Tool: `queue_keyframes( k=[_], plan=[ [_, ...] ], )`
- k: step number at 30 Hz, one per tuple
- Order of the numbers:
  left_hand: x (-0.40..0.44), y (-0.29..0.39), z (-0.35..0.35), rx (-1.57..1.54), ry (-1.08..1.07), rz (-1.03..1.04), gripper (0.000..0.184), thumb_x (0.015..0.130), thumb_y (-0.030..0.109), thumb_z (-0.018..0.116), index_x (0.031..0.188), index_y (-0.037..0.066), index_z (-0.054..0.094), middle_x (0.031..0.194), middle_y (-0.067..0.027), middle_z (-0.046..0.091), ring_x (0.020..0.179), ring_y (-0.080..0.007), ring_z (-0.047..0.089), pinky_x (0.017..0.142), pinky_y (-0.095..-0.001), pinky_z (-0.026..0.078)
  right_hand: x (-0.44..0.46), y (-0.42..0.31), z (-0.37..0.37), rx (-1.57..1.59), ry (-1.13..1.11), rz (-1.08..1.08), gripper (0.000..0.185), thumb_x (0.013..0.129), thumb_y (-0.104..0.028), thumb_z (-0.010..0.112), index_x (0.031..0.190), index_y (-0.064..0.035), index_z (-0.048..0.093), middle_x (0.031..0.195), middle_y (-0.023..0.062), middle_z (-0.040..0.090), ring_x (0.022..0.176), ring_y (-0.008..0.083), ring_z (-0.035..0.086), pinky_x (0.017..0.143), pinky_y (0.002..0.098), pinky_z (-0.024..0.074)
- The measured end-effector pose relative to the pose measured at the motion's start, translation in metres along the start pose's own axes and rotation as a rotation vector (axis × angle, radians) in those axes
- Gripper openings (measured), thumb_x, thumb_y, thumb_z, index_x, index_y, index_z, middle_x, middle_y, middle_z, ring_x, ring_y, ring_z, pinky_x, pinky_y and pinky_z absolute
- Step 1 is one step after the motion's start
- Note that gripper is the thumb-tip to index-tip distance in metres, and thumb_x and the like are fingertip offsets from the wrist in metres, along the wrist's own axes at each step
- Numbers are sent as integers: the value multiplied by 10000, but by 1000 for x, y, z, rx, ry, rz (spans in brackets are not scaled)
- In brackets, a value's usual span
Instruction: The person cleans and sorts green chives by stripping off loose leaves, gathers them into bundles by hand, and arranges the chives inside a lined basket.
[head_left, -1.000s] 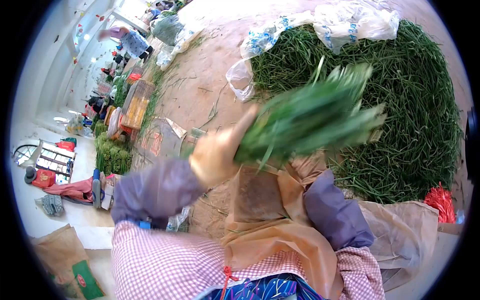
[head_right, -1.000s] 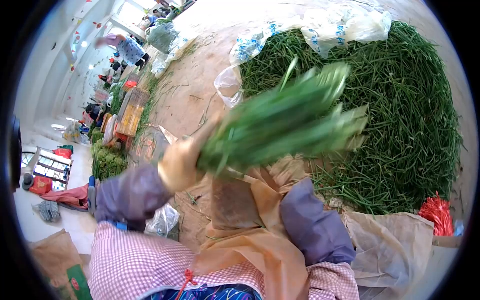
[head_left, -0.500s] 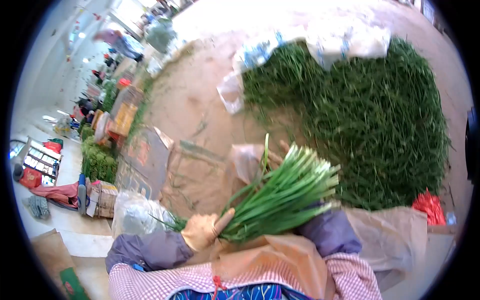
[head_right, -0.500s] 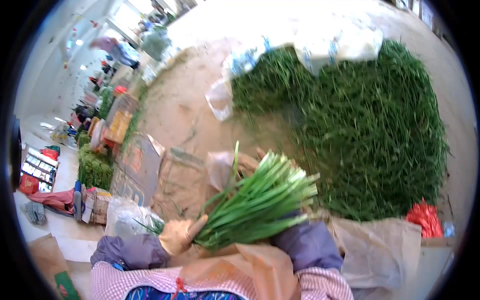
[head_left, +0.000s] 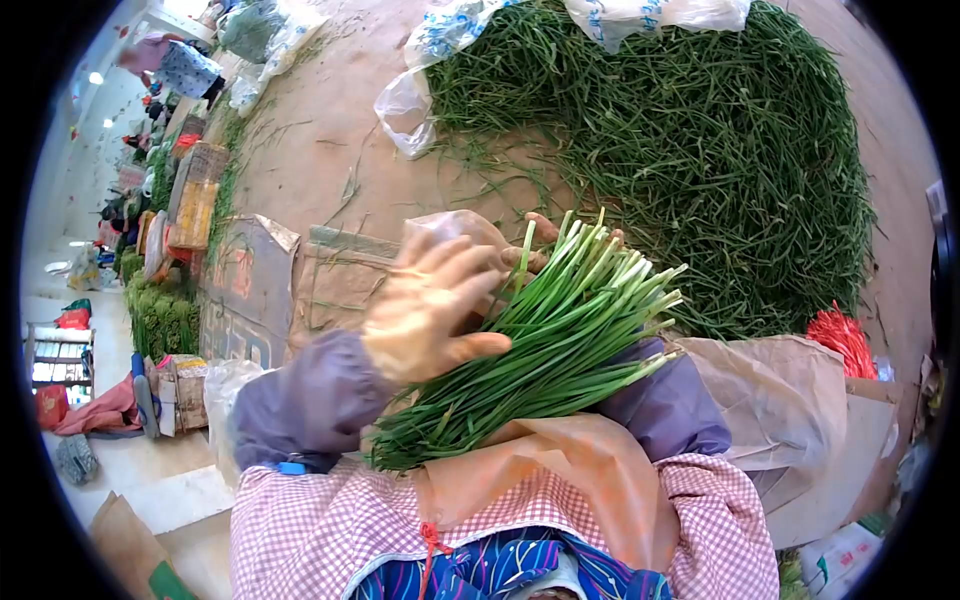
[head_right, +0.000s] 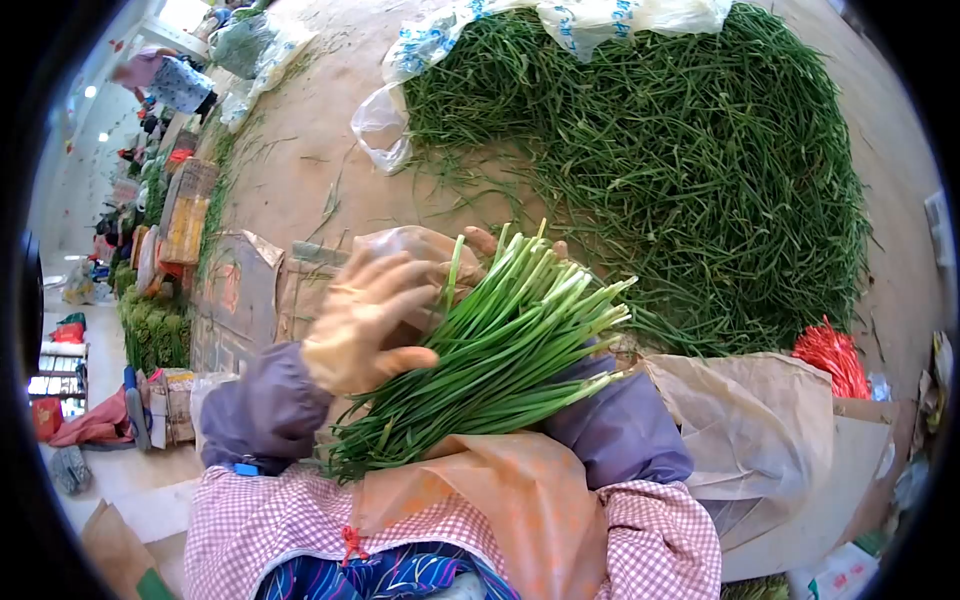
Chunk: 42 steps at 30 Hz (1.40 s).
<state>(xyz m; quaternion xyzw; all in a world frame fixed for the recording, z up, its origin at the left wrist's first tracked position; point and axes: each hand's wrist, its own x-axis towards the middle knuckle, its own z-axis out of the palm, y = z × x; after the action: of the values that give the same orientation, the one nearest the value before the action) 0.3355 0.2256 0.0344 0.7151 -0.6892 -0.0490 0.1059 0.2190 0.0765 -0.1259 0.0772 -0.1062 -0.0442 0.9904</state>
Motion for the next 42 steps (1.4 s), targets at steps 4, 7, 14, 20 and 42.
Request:
queue_keyframes(
  k=[4,7,14,20,42],
  plan=[
    [12,-2,47,-311,157,-170,408,827,324,675,1049,-15,618,1119,-194,615,1075,-362,583,929,-437,436,-14,-11,3,-88,22,-34,925,825,-726,435,1449,-71,243,1375,327,359,1232,437,444,1014,559,403],
    [19,4,56,-364,98,-161,303,825,199,662,1026,-25,628,1108,-201,613,1026,-367,600,878,-394,467,-20,-16,5,-215,106,-93,867,863,-663,450,1430,-32,268,1343,290,424,1195,388,497,980,499,462],
    [42,5,71,-1205,84,-560,201,915,134,603,997,-46,640,1168,-112,593,1030,-169,584,863,-272,471,-28,-14,30,-475,307,-201,741,898,-575,480,1336,18,408,1322,232,481,1179,334,529,981,475,474],
    [36,26,81,-2062,-200,-736,490,908,280,625,1293,12,482,1222,-69,588,1053,-168,590,921,-293,473,-38,-29,24,-688,216,-177,567,915,-451,550,1222,26,539,1157,164,614,1051,251,609,924,391,503],
    [11,38,104,-2045,-482,-622,814,700,285,793,1357,4,404,1273,-105,539,1142,-210,531,996,-357,416,-128,-119,140,-1433,837,174,404,934,-434,530,1101,-69,578,667,24,607,492,79,533,439,196,407]
  ],
)
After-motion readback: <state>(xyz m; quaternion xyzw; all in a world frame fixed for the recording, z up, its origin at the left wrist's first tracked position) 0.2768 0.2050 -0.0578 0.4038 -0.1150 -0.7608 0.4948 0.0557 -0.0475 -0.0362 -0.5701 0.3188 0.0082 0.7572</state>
